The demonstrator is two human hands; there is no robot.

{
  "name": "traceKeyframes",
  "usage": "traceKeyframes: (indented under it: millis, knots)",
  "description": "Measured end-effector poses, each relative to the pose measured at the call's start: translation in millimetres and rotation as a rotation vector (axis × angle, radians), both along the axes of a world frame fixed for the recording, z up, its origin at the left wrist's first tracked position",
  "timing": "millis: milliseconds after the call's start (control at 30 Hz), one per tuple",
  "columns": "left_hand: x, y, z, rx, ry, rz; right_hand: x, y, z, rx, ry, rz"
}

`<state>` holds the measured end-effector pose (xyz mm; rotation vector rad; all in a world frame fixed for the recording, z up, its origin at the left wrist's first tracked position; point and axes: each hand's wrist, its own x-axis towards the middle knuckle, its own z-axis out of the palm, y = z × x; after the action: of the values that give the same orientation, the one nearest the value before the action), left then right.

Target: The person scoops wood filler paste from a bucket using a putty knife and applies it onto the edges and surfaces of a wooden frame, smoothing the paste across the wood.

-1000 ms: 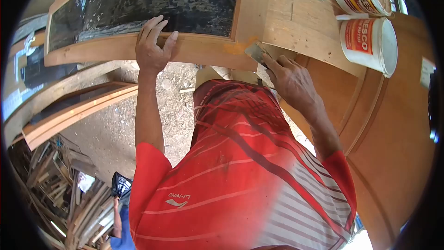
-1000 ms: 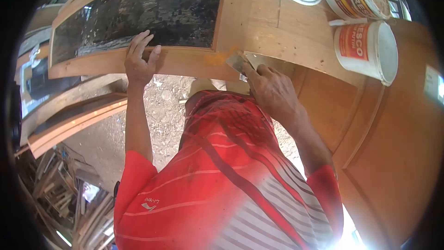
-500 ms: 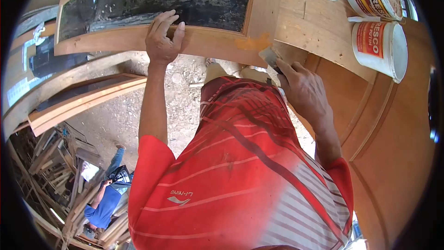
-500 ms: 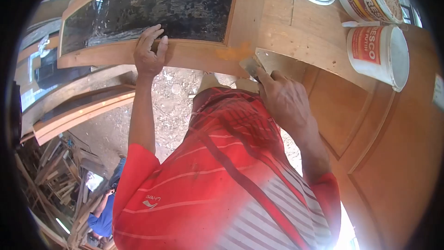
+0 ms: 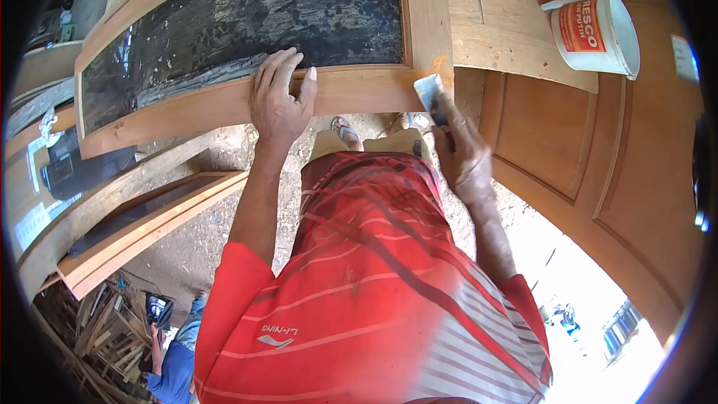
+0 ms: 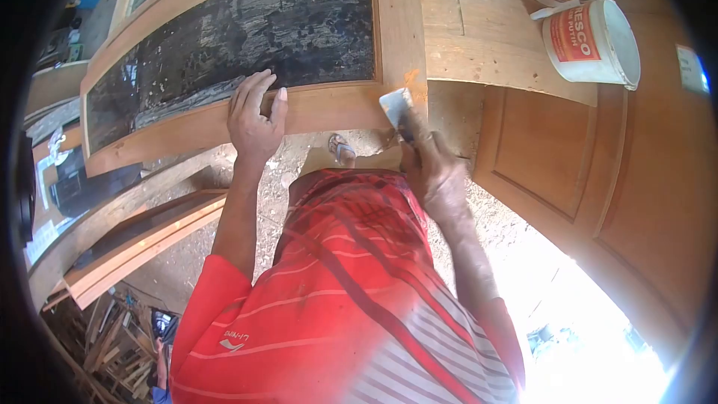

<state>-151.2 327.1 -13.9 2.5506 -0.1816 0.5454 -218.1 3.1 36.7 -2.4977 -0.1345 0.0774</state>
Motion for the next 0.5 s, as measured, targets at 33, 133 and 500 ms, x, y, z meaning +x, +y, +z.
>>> traceKeyframes:
  millis: [33, 133, 500]
  knots:
    - [-1, 1, 1, 0.001, 0.012, -0.022, -9, 13, -10, 0.084, -0.018, -0.065]
    - [-1, 6, 1, 0.012, 0.004, -0.074, -29, 35, -72, 0.057, -0.198, -0.121]
    - [-7, 15, -2, 0.037, 0.0, -0.141, -110, 38, -59, 0.237, 0.043, -0.397]
